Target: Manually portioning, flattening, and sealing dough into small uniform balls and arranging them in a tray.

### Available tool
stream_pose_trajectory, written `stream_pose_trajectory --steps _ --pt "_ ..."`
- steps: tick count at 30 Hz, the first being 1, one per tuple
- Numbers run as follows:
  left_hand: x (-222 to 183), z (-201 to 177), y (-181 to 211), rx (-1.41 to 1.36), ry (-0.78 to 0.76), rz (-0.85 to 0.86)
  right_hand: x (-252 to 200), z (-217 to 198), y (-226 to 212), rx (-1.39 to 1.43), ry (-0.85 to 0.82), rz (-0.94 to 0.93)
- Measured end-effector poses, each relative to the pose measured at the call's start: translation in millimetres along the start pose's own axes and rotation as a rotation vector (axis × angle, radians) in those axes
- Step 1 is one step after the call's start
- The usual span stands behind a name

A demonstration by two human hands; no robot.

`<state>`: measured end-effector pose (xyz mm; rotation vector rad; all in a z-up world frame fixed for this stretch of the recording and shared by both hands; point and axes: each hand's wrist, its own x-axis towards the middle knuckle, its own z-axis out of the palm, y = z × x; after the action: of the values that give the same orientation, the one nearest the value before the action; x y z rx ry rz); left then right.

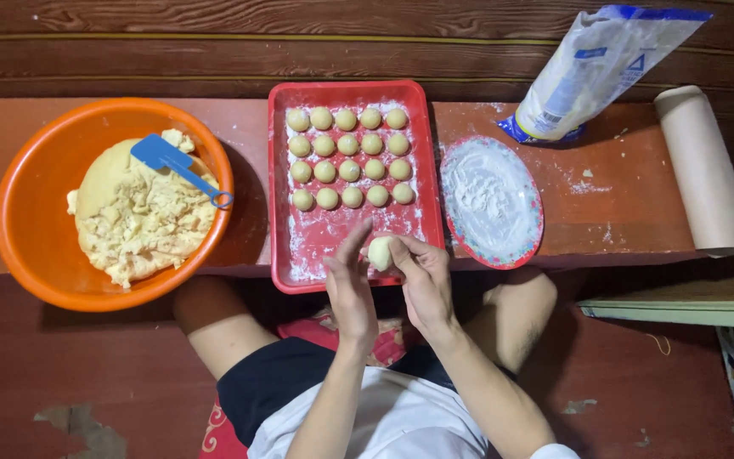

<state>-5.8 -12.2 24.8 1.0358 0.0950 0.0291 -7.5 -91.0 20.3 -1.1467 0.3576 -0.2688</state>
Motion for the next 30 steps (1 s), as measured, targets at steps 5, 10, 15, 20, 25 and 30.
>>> stream_pose_trajectory --steps 5,10,15,20,25,30 --pt "30 -3 -1 -0.059 0.004 0.015 -18 8 0 -0.373 -0.221 -0.217" --pt "29 4 4 -0.009 -0.041 -0.02 -5 -4 7 -0.545 -0.162 -0.49" --pt "32 12 9 -0.137 -0.196 0.007 -12 25 -7 -0.416 -0.357 -0.472" --pt "60 -17 -21 -0.396 -0.227 -0.109 1 51 1 -0.469 -0.378 -0.522" --pt "57 2 3 -0.198 -0.296 -0.042 27 46 -5 -0.579 -0.372 -0.528" --pt "38 3 30 0.117 -0.318 0.066 -22 60 -53 -0.42 -0.556 -0.384"
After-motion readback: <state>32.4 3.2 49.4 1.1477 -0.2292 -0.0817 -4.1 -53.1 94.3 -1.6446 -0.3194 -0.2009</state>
